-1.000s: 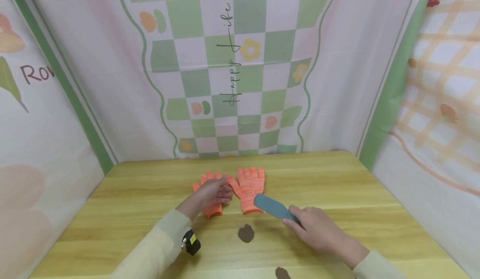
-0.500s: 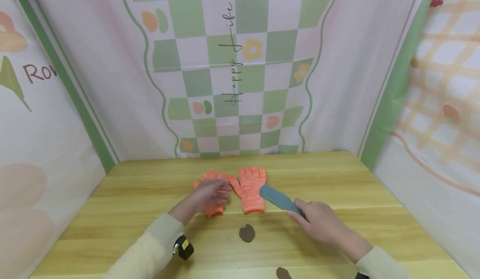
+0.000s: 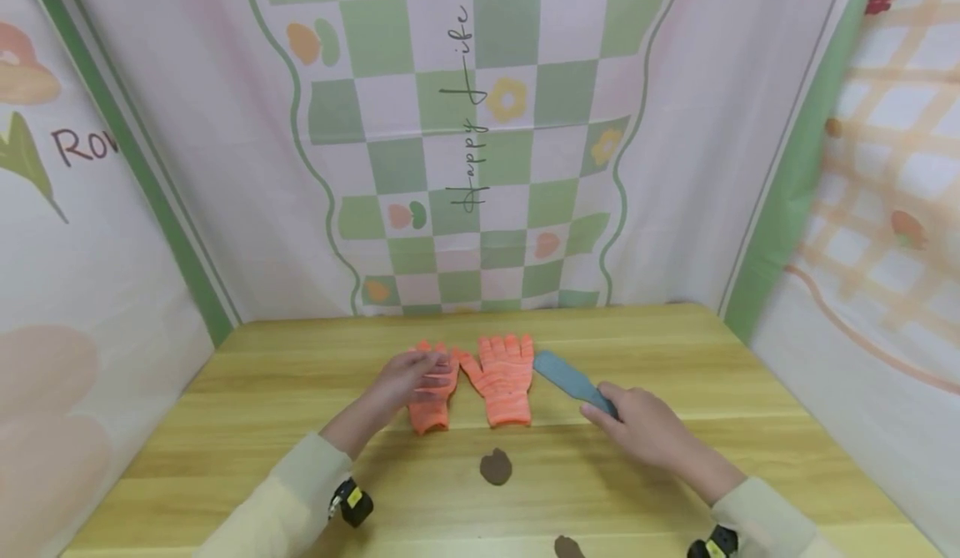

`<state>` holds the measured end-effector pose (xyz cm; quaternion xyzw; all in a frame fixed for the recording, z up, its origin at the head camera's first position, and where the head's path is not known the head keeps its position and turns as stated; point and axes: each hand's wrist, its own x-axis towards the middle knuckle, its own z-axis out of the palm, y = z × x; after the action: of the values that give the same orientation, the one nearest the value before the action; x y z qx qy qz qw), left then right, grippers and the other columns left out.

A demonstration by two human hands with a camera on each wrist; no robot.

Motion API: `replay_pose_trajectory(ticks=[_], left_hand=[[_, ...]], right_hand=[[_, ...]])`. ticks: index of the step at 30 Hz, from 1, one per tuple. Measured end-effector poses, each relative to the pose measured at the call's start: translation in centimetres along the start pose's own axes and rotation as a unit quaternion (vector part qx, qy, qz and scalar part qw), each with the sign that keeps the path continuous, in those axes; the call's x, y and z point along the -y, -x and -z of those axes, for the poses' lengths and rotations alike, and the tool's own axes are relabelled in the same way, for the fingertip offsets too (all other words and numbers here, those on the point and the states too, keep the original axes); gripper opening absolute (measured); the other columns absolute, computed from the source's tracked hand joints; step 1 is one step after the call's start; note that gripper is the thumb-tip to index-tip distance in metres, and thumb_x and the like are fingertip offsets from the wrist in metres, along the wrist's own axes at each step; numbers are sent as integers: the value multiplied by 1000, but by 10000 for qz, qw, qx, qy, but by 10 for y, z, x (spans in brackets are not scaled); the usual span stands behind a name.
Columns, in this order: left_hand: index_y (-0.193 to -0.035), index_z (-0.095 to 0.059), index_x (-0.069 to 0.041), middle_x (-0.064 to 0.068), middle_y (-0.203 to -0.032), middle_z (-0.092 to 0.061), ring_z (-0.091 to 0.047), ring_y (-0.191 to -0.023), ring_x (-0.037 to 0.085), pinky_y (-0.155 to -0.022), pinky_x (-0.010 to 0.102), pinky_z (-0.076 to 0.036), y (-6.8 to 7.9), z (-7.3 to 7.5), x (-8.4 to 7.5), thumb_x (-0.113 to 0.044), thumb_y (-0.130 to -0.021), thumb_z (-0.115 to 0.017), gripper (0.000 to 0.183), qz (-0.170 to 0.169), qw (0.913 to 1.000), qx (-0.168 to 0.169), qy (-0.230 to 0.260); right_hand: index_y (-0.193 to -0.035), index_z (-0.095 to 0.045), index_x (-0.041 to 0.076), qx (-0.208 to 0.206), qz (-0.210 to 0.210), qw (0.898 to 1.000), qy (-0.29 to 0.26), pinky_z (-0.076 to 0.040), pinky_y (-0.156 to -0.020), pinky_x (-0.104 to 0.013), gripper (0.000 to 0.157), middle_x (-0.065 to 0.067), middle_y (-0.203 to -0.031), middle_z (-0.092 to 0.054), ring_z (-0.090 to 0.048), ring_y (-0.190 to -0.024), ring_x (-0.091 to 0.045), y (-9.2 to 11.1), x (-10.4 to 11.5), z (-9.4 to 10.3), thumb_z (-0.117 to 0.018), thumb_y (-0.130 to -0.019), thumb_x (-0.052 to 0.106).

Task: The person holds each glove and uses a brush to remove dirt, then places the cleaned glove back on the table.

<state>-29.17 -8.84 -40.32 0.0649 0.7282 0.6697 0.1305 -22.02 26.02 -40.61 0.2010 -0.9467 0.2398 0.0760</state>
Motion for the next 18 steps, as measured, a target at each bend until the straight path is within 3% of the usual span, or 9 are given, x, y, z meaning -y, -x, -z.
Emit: replay_pose_trajectory(ticks=[8, 18], left_hand=[[-129, -49, 13, 27, -121, -59, -62, -106, 35, -90, 46, -52, 8, 12, 6, -22, -104, -48, 43, -63, 9999, 75, 85], [-130, -48, 15, 31, -126, -55, -57, -113, 42, -92, 49, -50, 16, 26, 10, -21, -105, -45, 44, -130, 9996, 46, -228]], right_hand=[[-81, -47, 14, 178, -227, 9992, -280, -31, -44, -21, 25, 7, -59, -37, -31, -48, -4, -4, -9, 0, -58, -99, 27], [-81, -50, 13, 388, -517, 9970, -416, -33, -44, -24, 33, 3, -60, -41, -34, -49, -8, -10, -16, 1, -46, -103, 37]])
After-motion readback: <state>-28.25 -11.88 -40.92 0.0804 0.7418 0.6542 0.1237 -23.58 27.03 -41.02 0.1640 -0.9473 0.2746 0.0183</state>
